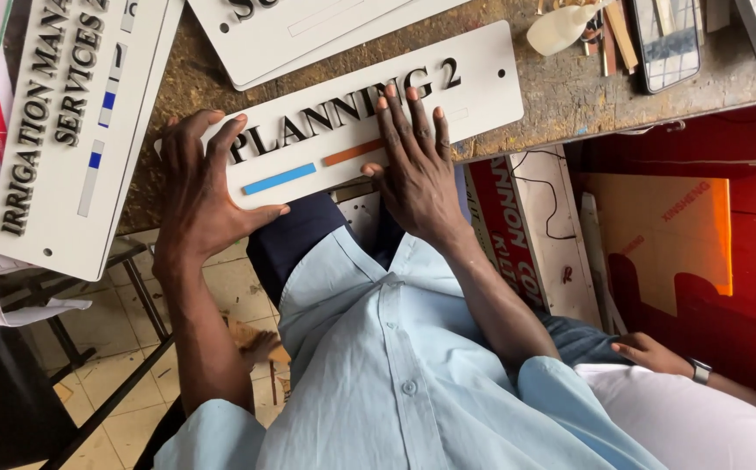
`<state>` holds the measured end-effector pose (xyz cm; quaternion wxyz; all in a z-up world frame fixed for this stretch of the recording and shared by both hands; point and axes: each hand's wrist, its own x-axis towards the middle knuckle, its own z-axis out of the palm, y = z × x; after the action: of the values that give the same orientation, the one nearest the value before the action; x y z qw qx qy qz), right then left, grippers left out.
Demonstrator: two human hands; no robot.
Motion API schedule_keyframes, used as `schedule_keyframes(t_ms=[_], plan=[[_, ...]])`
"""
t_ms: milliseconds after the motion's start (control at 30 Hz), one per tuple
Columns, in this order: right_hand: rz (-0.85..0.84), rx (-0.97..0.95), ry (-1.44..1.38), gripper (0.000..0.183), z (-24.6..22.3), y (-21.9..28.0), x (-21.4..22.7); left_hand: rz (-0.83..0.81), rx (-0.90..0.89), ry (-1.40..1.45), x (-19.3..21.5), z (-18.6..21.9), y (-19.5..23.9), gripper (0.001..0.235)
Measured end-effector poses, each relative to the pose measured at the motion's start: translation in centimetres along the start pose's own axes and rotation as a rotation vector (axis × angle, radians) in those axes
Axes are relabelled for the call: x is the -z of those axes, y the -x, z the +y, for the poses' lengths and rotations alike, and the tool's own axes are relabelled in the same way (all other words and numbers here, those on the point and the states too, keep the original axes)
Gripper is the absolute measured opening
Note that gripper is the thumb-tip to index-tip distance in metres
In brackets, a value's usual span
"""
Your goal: Applying colored adhesive strips to white plastic signboards using liquid glue.
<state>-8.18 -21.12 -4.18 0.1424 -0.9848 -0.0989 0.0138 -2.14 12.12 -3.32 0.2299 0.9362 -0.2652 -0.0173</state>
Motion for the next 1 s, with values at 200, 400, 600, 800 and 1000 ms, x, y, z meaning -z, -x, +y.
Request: schedule_keyframes(t_ms=[200,400,600,800,1000], plan=[[0.042,0.005,-0.016,0.083,1.2,1.9,0.1,0.013,-0.014,0.002,-0.2,-0.2,0.0,0.13],[0.09,-0.046,-0.106,0.08,2.3,2.5,-0.4,-0.005,0.005,0.03,0.2,0.2,0.0,0.128],[0.041,-0.091,-0.007,0.082,2.9,0.0,-0.9,0.003,-0.004,0.046,-0.1,-0.1,0.1,0.129],[-0.005,-0.125,0.049,0.09,3.0,-2.5,0.0,0.029,-0.012,0.006,-0.1,0.0,0.0,0.129],[0.07,-0.128,0.003,0.085,4.0,-1.0,-0.5,0.017,-0.016,0.034,0.7,0.8,-0.2,0.123]])
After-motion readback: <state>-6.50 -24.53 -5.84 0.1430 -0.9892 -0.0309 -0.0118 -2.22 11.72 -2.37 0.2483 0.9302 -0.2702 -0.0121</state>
